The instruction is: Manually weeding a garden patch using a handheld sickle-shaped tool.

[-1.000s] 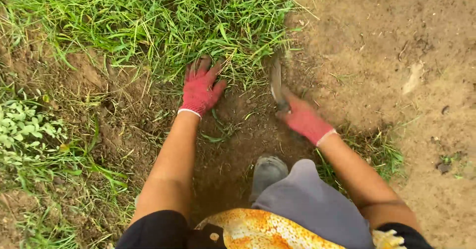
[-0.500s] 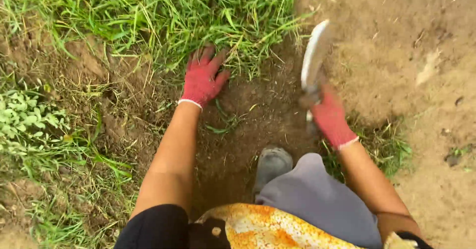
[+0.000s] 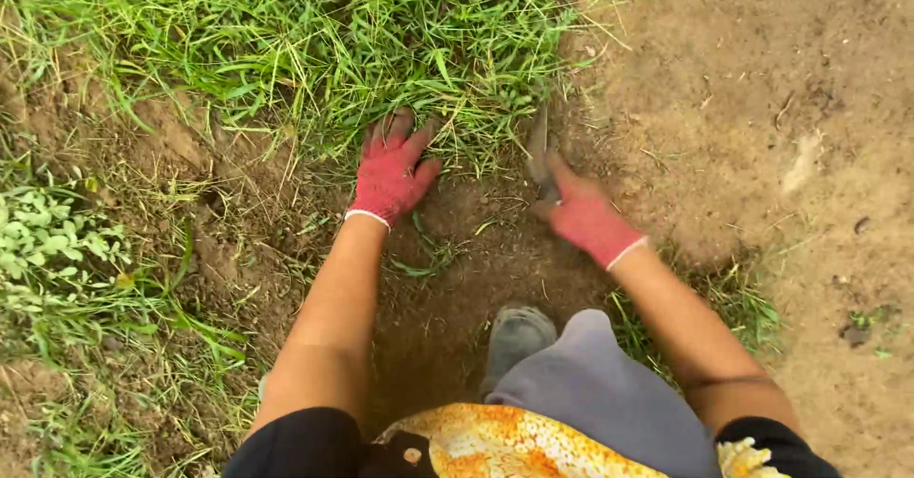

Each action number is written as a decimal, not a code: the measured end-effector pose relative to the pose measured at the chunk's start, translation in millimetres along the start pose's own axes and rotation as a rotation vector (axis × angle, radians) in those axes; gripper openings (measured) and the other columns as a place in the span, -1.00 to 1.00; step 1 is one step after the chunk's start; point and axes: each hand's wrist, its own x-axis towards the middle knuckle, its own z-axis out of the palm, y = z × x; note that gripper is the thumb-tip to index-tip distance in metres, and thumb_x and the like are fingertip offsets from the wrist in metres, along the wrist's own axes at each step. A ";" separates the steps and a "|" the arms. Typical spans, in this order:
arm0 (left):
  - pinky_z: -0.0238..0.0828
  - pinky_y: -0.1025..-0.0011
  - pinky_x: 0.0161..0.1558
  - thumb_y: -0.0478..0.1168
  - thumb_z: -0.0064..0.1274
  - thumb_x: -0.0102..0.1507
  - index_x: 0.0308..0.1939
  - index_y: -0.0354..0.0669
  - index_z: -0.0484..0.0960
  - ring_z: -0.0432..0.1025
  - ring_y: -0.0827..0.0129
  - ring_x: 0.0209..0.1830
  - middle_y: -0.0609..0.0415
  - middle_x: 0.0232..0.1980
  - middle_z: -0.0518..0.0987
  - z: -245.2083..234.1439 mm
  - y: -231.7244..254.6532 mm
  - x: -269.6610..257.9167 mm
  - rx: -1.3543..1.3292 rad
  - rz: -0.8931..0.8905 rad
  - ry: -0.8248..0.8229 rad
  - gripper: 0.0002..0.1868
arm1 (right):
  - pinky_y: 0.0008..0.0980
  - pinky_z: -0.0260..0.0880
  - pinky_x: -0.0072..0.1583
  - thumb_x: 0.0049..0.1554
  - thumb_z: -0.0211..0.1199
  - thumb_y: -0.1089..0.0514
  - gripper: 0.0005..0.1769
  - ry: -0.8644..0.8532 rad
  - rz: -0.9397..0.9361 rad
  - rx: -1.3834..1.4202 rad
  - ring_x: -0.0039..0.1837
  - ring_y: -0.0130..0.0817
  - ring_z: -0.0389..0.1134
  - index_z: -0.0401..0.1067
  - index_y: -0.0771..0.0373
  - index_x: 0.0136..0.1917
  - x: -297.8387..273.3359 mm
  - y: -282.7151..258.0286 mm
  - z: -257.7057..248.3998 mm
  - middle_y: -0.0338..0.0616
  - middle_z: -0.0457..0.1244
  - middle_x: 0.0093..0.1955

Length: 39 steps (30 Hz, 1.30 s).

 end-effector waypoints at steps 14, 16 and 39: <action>-0.17 -0.11 0.54 0.13 0.13 0.24 0.44 0.29 0.42 0.04 -0.15 0.58 -0.13 0.58 0.22 7.6 -4.0 0.3 -0.008 0.002 -0.040 -0.33 | -0.31 0.38 0.17 -0.02 0.41 0.17 -0.06 0.059 0.018 0.436 0.09 -0.28 0.39 0.10 0.08 0.57 -10.1 -1.6 -36.8 -0.09 0.36 0.18; -0.16 -0.09 0.55 0.14 0.12 0.26 0.44 0.27 0.41 0.03 -0.16 0.58 -0.14 0.59 0.21 1.7 -3.5 2.9 -0.017 0.010 -0.050 -0.34 | -0.29 0.40 0.16 -0.01 0.39 0.16 -0.09 0.129 0.061 0.357 0.07 -0.28 0.40 0.15 0.04 0.57 -8.7 -16.4 -63.0 -0.11 0.37 0.15; -0.19 -0.13 0.50 0.13 0.13 0.20 0.44 0.35 0.40 0.01 -0.21 0.56 -0.12 0.59 0.20 -0.5 8.5 2.2 0.037 -0.071 -0.071 -0.31 | -0.13 0.49 0.11 0.15 0.15 0.19 -0.27 0.285 0.079 0.172 0.12 -0.10 0.43 0.28 0.14 0.60 88.6 75.3 -44.2 0.08 0.37 0.11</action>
